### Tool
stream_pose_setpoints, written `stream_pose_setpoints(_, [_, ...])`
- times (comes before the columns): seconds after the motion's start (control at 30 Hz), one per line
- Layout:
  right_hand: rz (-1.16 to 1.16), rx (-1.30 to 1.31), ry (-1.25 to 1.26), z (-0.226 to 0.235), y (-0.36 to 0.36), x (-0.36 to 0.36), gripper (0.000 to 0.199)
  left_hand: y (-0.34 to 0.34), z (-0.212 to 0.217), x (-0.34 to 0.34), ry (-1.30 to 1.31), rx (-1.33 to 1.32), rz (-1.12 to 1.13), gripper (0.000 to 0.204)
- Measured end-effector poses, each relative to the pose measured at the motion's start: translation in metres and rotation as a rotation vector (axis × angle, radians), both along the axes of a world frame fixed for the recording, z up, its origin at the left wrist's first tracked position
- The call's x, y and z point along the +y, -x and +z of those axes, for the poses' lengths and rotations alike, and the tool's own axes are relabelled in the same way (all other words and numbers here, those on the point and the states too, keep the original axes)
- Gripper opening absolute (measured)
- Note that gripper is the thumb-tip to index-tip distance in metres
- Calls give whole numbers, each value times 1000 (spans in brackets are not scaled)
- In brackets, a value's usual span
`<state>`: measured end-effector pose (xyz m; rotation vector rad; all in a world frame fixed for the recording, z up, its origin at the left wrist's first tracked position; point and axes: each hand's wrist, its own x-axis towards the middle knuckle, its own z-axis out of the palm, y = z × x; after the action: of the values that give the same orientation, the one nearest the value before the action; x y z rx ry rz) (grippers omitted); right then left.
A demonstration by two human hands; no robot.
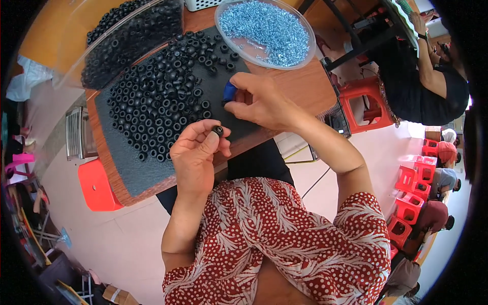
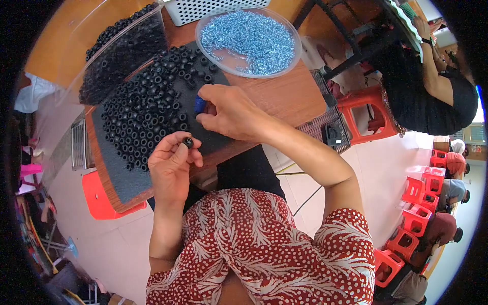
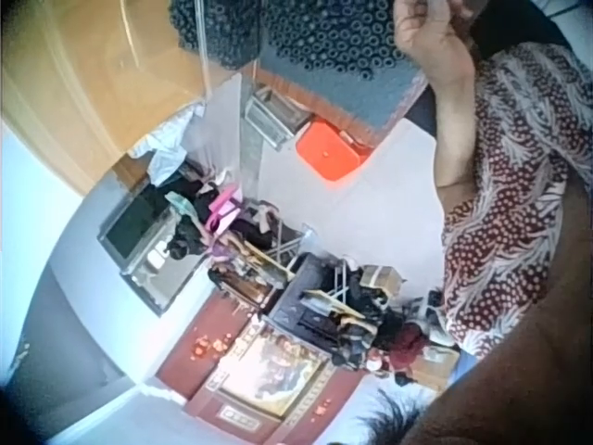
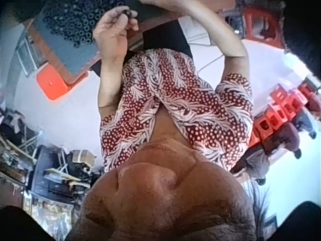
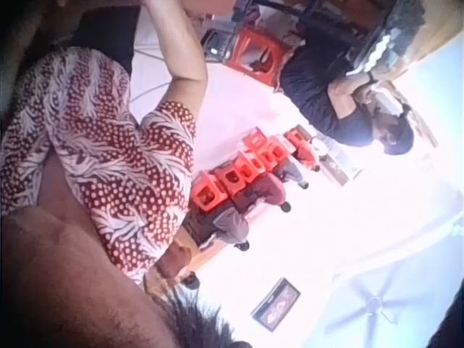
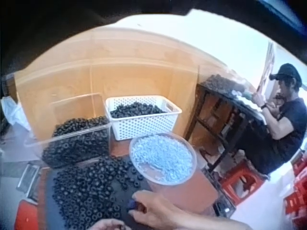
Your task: The person takes small blue parts from a dish and inserts them into black rubber rings one by one by hand.
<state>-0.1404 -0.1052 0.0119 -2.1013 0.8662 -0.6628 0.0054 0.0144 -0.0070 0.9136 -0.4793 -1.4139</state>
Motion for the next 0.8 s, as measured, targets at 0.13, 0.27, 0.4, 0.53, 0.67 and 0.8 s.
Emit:
stream_pose_setpoints(0.13, [82,-194,-278,5,6,9,14,3,3,-2,20,-4,19,17])
stream_pose_setpoints(0.27, [180,-390,-575,10,8,17,11,5,6,-1,20,-15,16,20])
stream_pose_setpoints(0.4, [177,-418,-581,6,10,22,11,8,7,-2,22,-54,22,22])
stream_pose_setpoints(0.53, [175,-418,-552,6,11,23,11,8,8,0,6,-97,30,23])
stream_pose_setpoints(0.67, [174,-384,-410,11,12,26,12,8,10,1,21,-116,10,22])
stream_pose_setpoints(0.8, [191,-395,-269,4,11,24,14,8,9,2,22,-125,-27,21])
